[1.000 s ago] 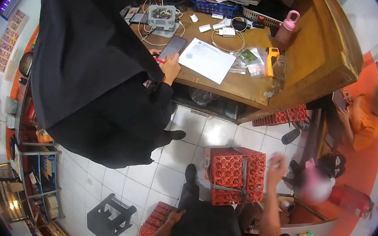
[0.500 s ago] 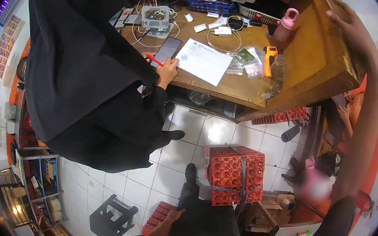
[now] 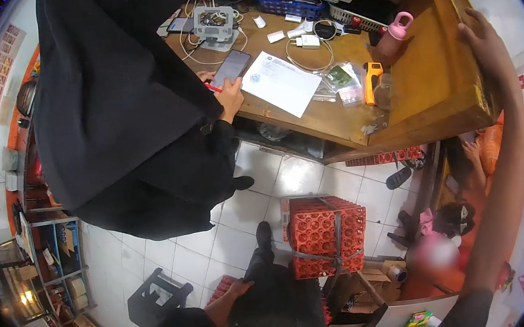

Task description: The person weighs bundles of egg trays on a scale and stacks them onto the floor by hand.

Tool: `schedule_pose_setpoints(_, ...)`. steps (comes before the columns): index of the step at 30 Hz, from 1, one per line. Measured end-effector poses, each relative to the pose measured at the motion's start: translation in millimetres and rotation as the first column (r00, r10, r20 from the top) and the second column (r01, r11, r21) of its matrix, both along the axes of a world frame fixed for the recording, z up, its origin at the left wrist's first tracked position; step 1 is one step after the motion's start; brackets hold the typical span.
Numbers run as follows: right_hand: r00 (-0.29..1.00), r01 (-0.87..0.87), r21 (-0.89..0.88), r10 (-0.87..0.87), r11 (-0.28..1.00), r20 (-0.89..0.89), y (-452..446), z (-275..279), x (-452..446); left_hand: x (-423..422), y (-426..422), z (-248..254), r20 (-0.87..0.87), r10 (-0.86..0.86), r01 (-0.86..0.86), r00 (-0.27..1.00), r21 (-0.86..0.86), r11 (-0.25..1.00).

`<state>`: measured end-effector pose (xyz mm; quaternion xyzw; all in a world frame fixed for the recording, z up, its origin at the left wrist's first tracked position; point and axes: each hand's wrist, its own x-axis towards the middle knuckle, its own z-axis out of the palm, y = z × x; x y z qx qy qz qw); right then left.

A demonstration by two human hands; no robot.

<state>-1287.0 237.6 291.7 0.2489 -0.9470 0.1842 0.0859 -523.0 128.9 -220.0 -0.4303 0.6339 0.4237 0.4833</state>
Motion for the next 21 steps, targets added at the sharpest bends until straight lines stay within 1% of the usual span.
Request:
schedule_pose_setpoints(1, 1.000, 0.019, 0.036, -0.018, 0.999, -0.020, 2, -1, -6, -1, -2, 1, -0.036, -0.069, 0.067, 0.997, -0.033, 0.997)
schedule_pose_setpoints(2, 0.998, 0.039, 0.072, -0.036, 0.997, -0.041, 4, -2, -12, -2, -4, 2, -0.031, -0.068, 0.067, 0.997, -0.035, 0.997)
schedule_pose_setpoints(3, 0.999, 0.040, 0.071, -0.037, 0.997, -0.036, 8, -5, -20, -36, -15, 44, 0.013, -0.055, 0.055, 0.998, -0.011, 0.998)
schedule_pose_setpoints(4, 0.997, 0.007, 0.090, 0.001, 0.996, -0.083, 13, -7, -27, -54, -22, 69, 0.057, -0.042, 0.042, 0.997, 0.014, 0.999)
schedule_pose_setpoints(5, 0.990, -0.024, 0.111, 0.039, 0.994, -0.132, 14, -8, -31, -44, -21, 55, 0.060, -0.044, 0.043, 0.997, 0.014, 0.999)
schedule_pose_setpoints(6, 0.991, -0.022, 0.112, 0.036, 0.994, -0.131, 13, -8, -33, -31, -18, 35, 0.031, -0.029, 0.029, 0.999, -0.013, 0.999)
schedule_pose_setpoints(8, 0.994, -0.009, 0.092, 0.018, 0.996, -0.104, 14, -7, -34, -28, -18, 24, 0.000, -0.022, 0.022, 1.000, -0.031, 0.999)
schedule_pose_setpoints(10, 0.995, -0.017, 0.136, 0.030, 0.991, -0.097, 14, -4, -33, -41, -23, 34, 0.063, -0.041, 0.040, 0.997, 0.015, 0.999)
schedule_pose_setpoints(11, 0.995, -0.033, 0.169, 0.048, 0.985, -0.087, 13, -3, -32, -38, -22, 22, 0.058, -0.048, 0.047, 0.997, 0.020, 0.999)
schedule_pose_setpoints(12, 0.995, -0.026, 0.173, 0.042, 0.984, -0.090, 11, -2, -29, -29, -21, 4, 0.089, -0.090, 0.088, 0.992, 0.030, 0.996)
schedule_pose_setpoints(13, 0.995, -0.039, 0.138, 0.051, 0.990, -0.086, 9, -1, -25, -17, -20, -19, 0.120, -0.132, 0.128, 0.984, 0.040, 0.991)
schedule_pose_setpoints(14, 0.995, -0.052, 0.102, 0.060, 0.993, -0.083, 10, -2, -22, -2, -17, -41, 0.117, -0.140, 0.135, 0.983, 0.043, 0.990)
schedule_pose_setpoints(15, 0.989, -0.099, 0.069, 0.106, 0.993, -0.101, 16, -8, -35, 14, -14, -63, -0.023, -0.212, 0.212, 0.977, 0.048, 0.976)
schedule_pose_setpoints(16, 0.990, -0.094, 0.071, 0.101, 0.993, -0.102, 17, -6, -33, 21, -12, -72, -0.161, -0.276, 0.286, 0.947, 0.041, 0.957)
schedule_pose_setpoints(17, 0.986, -0.109, 0.085, 0.118, 0.990, -0.113, 15, -5, -29, 19, -12, -71, -0.161, -0.280, 0.290, 0.946, 0.040, 0.956)
schedule_pose_setpoints(19, 0.983, -0.125, 0.093, 0.136, 0.988, -0.125, 16, -6, -31, 7, -13, -66, 0.071, -0.064, 0.060, 0.995, 0.063, 0.996)
schedule_pose_setpoints(20, 0.984, -0.134, 0.069, 0.141, 0.989, -0.107, 18, -7, -38, 2, -13, -60, 0.070, -0.065, 0.061, 0.995, 0.058, 0.996)
schedule_pose_setpoints(21, 0.985, -0.138, 0.054, 0.143, 0.989, -0.098, 19, -8, -41, -6, -12, -46, 0.005, -0.076, 0.076, 0.997, 0.028, 0.997)
